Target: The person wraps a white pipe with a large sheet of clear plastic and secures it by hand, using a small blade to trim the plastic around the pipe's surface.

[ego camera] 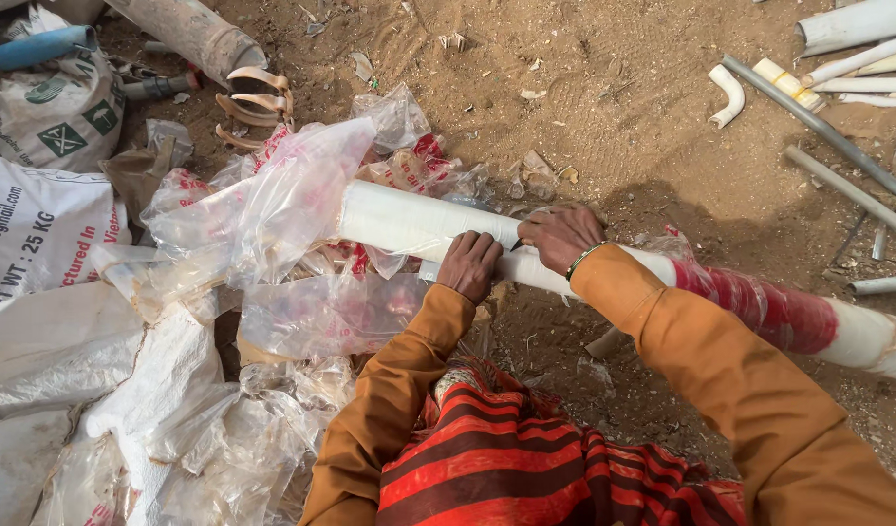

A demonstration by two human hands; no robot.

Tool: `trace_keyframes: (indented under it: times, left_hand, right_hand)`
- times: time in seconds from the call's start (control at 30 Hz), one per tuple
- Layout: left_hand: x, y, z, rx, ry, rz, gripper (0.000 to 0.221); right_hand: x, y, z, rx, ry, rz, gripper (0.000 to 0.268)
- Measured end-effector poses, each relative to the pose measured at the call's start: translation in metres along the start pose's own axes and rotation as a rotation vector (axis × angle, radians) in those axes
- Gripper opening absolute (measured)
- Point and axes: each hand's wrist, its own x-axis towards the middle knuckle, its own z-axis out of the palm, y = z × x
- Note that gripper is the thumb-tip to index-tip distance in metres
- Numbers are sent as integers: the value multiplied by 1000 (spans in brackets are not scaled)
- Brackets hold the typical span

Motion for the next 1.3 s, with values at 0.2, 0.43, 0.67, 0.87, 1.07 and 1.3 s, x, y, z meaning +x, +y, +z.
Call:
trace_keyframes:
  times: [0.2,0.43,0.67,0.87,1.07,1.3]
  left_hand:
    - [-5,-6,5,10,38,55,23]
    - [1,-10,15,-63,55,6,22]
    - [-6,-8,19,-86,87,44,18]
    - [-2,-1,23,-181,49,53,14]
    - [10,8,13,-32,67,67,15]
    - [6,18,7,-41,67,33,13]
  right_hand:
    - [21,-6,-13,-293,-428,-142,20]
    - [-22,3,1,-293,-184,-120,17]
    - [-29,-10,23,-190,-284,-16,29]
    - [-81,16,25,-273,-447,55,26]
    - [-157,41,14,-331,-243,172,20]
    - [-83,5,23,-133,-127,240,18]
